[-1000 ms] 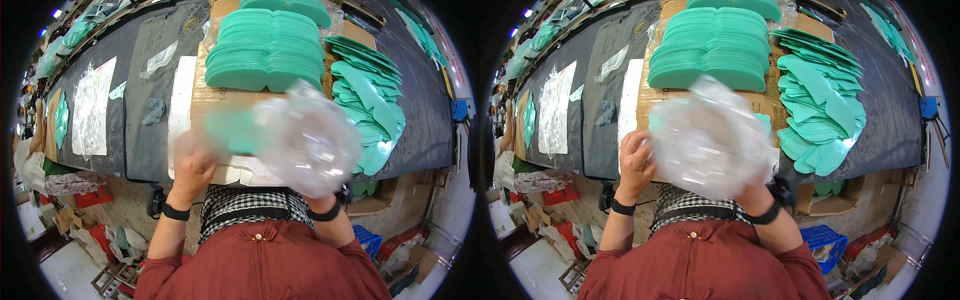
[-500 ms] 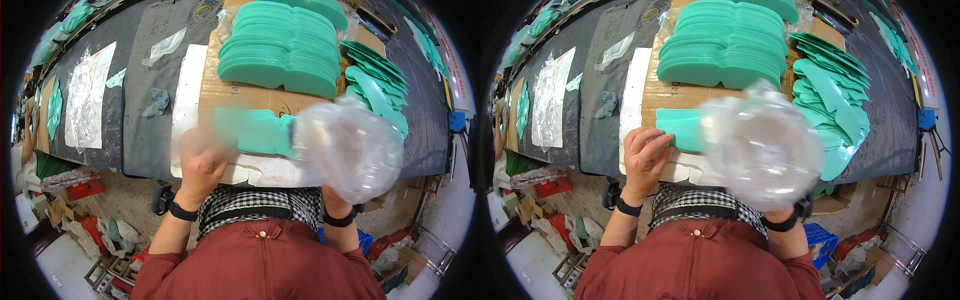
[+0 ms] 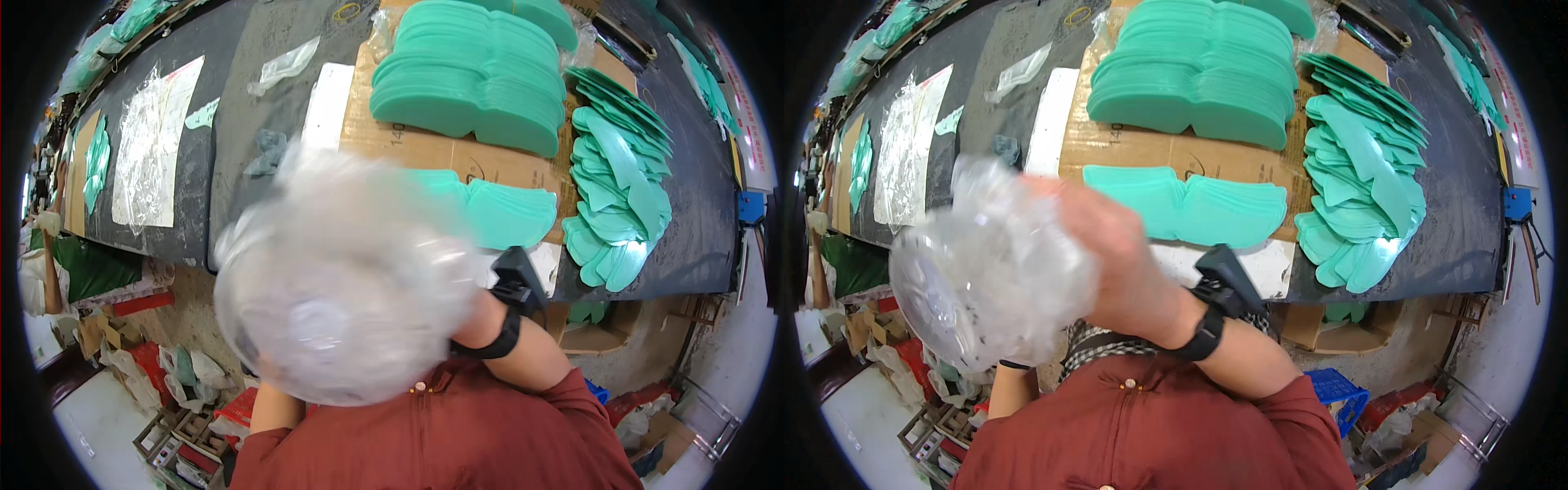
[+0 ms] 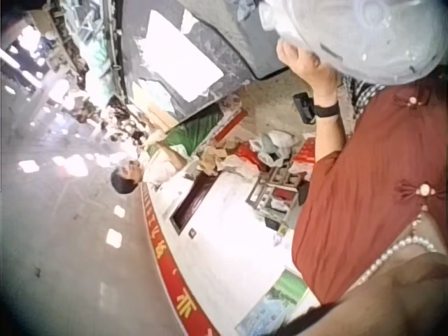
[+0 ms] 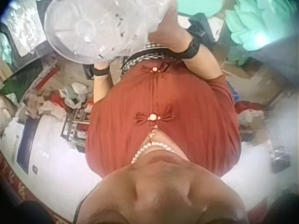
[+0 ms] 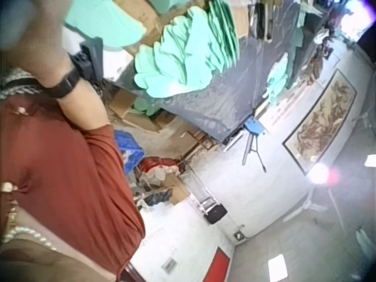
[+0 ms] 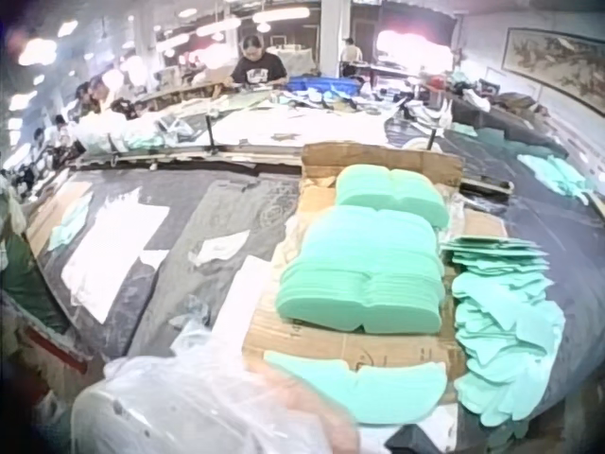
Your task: Apply adhesive or liquid coating to green shoe upper components using a plastic bottle with a brush/nozzle attachment.
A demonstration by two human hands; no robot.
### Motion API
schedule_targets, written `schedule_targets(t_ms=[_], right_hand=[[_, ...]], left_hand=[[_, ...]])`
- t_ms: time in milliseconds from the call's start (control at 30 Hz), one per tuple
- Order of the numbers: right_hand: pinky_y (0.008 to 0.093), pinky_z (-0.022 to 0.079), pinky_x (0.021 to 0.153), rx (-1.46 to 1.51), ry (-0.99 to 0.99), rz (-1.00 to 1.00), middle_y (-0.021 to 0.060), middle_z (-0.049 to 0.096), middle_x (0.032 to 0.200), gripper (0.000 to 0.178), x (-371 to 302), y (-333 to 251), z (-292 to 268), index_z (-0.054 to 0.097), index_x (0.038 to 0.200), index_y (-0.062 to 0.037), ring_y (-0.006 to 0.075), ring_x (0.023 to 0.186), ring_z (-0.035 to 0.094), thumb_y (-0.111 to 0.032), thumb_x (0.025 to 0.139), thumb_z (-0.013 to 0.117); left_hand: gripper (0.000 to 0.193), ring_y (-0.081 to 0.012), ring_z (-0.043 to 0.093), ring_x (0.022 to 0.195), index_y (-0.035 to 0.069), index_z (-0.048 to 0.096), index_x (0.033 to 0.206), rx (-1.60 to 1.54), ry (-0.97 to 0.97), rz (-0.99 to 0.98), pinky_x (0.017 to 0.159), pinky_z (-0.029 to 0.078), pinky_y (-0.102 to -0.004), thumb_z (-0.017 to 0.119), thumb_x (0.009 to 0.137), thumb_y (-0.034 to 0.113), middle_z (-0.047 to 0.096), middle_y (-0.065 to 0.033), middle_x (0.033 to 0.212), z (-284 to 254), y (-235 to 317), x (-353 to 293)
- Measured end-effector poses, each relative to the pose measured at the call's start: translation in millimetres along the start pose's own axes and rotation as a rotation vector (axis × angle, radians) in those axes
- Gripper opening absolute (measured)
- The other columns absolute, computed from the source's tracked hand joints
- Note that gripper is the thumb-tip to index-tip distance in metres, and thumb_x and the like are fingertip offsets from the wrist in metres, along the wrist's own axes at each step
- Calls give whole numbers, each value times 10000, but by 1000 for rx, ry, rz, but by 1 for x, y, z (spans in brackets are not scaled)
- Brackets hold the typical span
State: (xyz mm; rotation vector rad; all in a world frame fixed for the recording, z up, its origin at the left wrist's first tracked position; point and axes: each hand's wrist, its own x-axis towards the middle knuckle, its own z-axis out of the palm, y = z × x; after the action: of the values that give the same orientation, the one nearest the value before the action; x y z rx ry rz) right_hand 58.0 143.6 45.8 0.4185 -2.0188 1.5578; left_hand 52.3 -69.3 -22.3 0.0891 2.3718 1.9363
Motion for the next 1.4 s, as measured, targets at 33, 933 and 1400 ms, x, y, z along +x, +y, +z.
schedule_targets(t_ms=[33, 933, 1400], right_hand=[[413, 572, 892, 22, 119, -57, 200, 693, 1226, 444, 2, 2, -5, 659, 1106, 11, 361, 1051, 704, -123, 731, 858], [365, 543, 832, -635, 158, 128, 141, 692, 1114, 425, -90, 24, -144, 653, 1176, -22, 343, 1056, 666, -121, 798, 819], [333, 546, 856, 8, 487, 572, 102, 683, 1128, 377, -132, -22, -114, 636, 1184, -21, 279, 1067, 667, -152, 855, 767]], left_hand=[[283, -394, 591, 1133, 26, 703, 1017, 49, -12, 40, 1023, 435, -507, 661, 740, -19, 663, -187, 1136, 4, 3, 2], [380, -367, 588, 1122, 88, 698, 1122, 729, -389, 662, 992, 395, -467, 727, 747, 33, 671, -141, 1162, 77, 40, 29], [223, -280, 645, 1082, 75, 754, 1015, 626, -274, 612, 948, 478, -389, 764, 804, 5, 713, -74, 1116, 65, 12, 31]])
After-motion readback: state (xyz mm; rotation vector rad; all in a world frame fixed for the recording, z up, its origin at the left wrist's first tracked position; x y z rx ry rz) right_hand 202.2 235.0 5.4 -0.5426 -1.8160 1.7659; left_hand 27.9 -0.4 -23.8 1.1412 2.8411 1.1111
